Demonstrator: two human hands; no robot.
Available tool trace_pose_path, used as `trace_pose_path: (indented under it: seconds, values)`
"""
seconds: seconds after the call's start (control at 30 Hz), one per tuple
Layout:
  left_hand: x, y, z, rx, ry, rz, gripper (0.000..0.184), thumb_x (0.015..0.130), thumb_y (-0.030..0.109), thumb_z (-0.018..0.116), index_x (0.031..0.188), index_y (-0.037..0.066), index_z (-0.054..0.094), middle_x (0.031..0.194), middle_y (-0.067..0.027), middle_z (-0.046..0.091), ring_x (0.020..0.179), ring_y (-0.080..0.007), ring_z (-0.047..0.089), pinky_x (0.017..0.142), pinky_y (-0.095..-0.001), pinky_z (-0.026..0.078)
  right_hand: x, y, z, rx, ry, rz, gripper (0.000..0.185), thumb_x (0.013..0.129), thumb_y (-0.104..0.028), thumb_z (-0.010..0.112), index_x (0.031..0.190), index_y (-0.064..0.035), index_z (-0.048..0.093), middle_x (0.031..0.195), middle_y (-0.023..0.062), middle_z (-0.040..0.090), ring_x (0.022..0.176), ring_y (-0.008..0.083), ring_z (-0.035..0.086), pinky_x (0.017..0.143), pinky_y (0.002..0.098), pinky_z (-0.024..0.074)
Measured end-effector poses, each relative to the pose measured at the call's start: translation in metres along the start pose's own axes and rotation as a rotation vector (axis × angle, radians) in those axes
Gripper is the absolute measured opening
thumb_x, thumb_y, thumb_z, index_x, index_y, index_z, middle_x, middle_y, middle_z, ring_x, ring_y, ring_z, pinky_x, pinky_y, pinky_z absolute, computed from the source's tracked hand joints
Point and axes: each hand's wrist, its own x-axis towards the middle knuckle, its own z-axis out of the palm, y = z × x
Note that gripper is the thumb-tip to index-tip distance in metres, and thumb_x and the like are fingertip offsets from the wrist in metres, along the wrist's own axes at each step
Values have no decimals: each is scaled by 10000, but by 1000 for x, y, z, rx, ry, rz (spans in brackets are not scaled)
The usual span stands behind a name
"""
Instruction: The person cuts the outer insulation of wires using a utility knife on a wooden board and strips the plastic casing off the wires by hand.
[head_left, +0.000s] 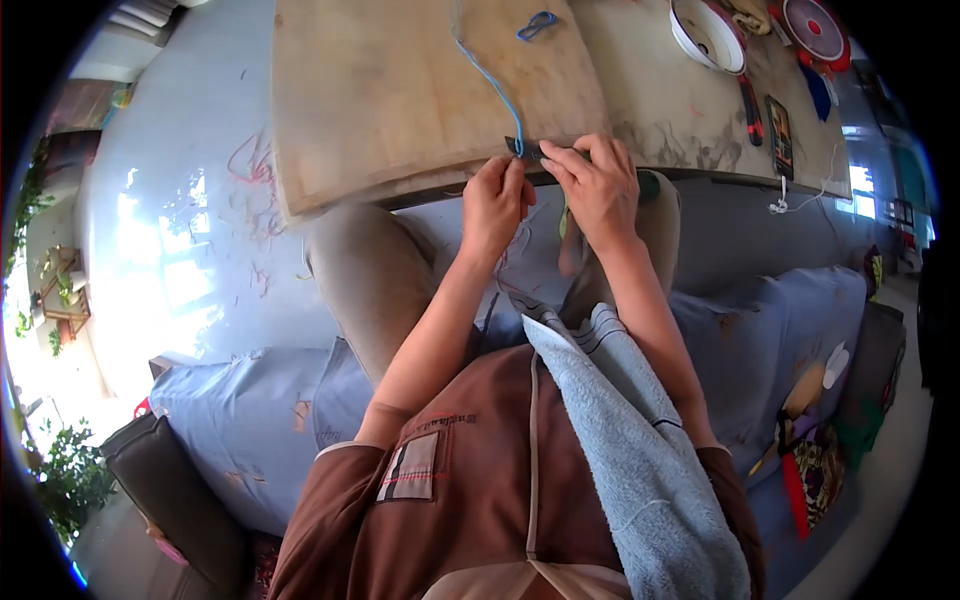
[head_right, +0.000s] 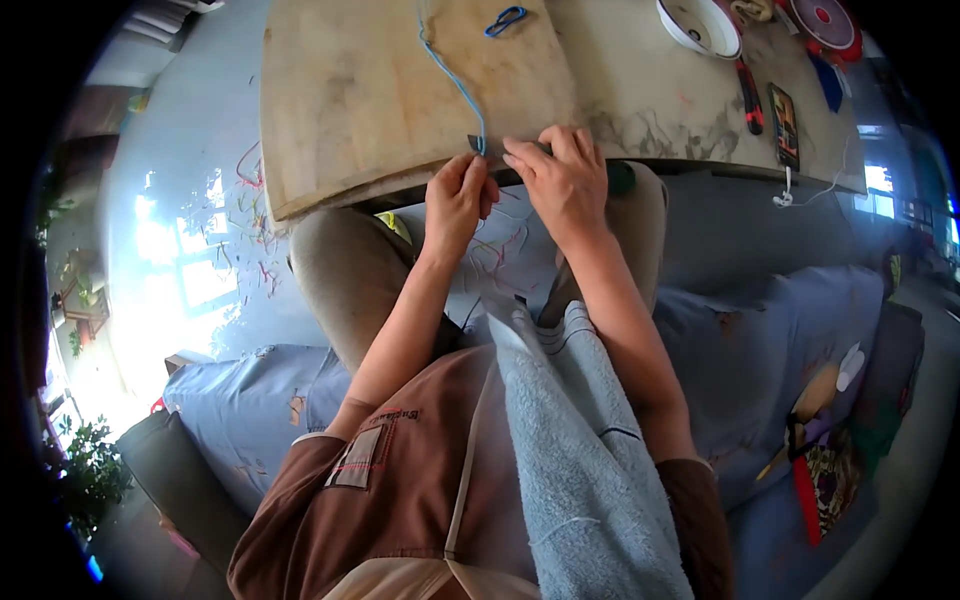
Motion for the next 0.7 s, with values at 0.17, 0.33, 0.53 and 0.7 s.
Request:
trace_pose_path:
  seconds: [0.17,0.33,0.53,0.7]
  values:
    - [3,4,-6,217,18,29,221,888,160,485,834,-13,610,509,-43,552,442,-80,495,443,-248,395,0,-2,5,-20,18,25,174,702,-208,694,875,-210,678,808,-5,498,800,208,492,683,339,414]
    - [6,0,-8,99,-57,0,234,913,163,462,880,-19,605,548,-6,517,422,-48,399,391,-204,312,15,3,13,-79,23,43,198,706,-214,694,903,-224,691,791,-14,510,764,196,503,694,317,423]
    - [4,10,-8,-59,-90,-100,232,917,162,459,902,-27,592,561,-19,515,433,-57,402,402,-206,309,39,17,12,127,-132,100,144,742,-254,651,874,-213,693,786,14,541,790,207,557,665,346,439]
    - [-1,9,-14,-111,-92,-138,213,918,148,447,939,-29,563,565,-46,557,419,-66,425,397,-212,336,48,19,-26,232,-403,325,204,809,-333,580,892,-180,685,751,56,558,751,229,587,653,345,458]
